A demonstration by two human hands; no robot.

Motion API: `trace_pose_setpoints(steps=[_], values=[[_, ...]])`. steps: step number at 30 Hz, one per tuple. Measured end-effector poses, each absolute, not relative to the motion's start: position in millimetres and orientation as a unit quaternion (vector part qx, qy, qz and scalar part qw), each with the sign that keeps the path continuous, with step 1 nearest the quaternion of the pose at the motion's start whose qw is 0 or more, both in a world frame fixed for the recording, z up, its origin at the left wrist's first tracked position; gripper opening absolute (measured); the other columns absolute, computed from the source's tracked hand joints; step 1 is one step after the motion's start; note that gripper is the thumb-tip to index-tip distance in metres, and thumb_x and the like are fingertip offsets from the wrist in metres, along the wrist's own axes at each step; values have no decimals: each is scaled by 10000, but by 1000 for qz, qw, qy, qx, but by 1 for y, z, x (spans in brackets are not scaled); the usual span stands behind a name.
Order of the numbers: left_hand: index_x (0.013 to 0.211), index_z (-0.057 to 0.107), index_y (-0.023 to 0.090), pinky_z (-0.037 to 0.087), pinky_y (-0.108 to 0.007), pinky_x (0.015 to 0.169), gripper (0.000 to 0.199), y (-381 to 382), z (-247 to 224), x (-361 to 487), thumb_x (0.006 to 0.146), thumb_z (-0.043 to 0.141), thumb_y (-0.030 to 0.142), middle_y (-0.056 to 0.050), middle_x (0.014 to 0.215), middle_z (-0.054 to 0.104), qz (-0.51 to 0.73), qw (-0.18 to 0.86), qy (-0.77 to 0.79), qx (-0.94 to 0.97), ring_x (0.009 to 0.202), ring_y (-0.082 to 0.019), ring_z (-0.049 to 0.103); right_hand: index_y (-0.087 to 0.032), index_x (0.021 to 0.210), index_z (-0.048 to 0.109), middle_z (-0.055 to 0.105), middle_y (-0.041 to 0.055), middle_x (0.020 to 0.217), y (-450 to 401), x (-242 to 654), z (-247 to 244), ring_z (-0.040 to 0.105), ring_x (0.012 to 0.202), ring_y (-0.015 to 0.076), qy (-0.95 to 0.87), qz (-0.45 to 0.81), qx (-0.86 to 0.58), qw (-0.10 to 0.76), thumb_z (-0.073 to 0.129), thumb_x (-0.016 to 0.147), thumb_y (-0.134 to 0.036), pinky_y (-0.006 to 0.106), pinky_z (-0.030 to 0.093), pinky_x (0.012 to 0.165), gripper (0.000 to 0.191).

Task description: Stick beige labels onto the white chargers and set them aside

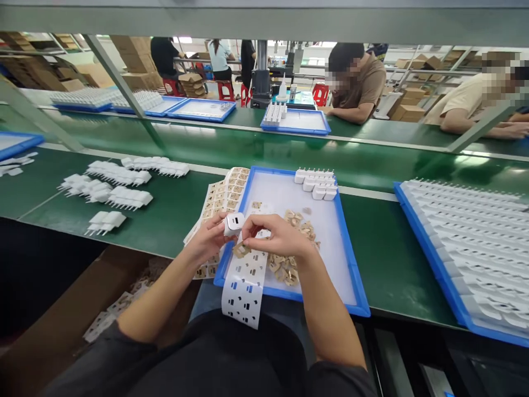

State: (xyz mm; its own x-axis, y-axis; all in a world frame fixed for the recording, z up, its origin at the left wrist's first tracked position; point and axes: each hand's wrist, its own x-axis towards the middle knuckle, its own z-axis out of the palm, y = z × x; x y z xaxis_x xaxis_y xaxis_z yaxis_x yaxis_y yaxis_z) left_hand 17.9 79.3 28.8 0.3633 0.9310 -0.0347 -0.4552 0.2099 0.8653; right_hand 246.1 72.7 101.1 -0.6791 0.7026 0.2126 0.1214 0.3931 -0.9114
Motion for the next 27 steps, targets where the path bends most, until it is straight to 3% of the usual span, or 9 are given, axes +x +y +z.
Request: trace_pose_setpoints(steps=[4,8,13,20,27], values=[[1098,752,190,576,-360,911,401,65,13,14,824,777,481,-88,1102,758,471,647,329,501,1049,-242,698,-215,859,635,650,7,824,49,230,76,623,754,143,-700,507,-323,386,674,898,-265,300,514,711,75],[1316,677,236,534,-444,1052,490,52,8,15,888,709,474,-100,1325,694,439,572,343,602,1258,-301,626,-225,866,629,607,-3,797,27,224,51,597,724,138,-634,526,-366,432,681,908,-303,285,485,667,102],[1306,659,253,536,-446,1067,492,39,9,21,856,763,423,-97,1321,695,415,498,376,662,1251,-288,642,-236,873,653,621,13,834,3,224,40,595,755,155,-615,523,-388,445,682,915,-310,300,487,689,90],[1321,612,238,522,-405,1089,445,34,-4,22,898,736,294,-109,1337,688,413,446,265,749,1257,-251,654,-260,895,660,620,-8,858,-17,222,31,589,804,141,-524,469,-465,538,687,918,-266,269,477,730,36],[1339,613,252,534,-385,1061,470,36,-4,23,893,747,312,-92,1300,709,419,414,252,768,1226,-241,669,-260,880,658,621,-16,854,-15,216,28,584,801,141,-489,457,-501,549,697,904,-279,267,476,738,50]])
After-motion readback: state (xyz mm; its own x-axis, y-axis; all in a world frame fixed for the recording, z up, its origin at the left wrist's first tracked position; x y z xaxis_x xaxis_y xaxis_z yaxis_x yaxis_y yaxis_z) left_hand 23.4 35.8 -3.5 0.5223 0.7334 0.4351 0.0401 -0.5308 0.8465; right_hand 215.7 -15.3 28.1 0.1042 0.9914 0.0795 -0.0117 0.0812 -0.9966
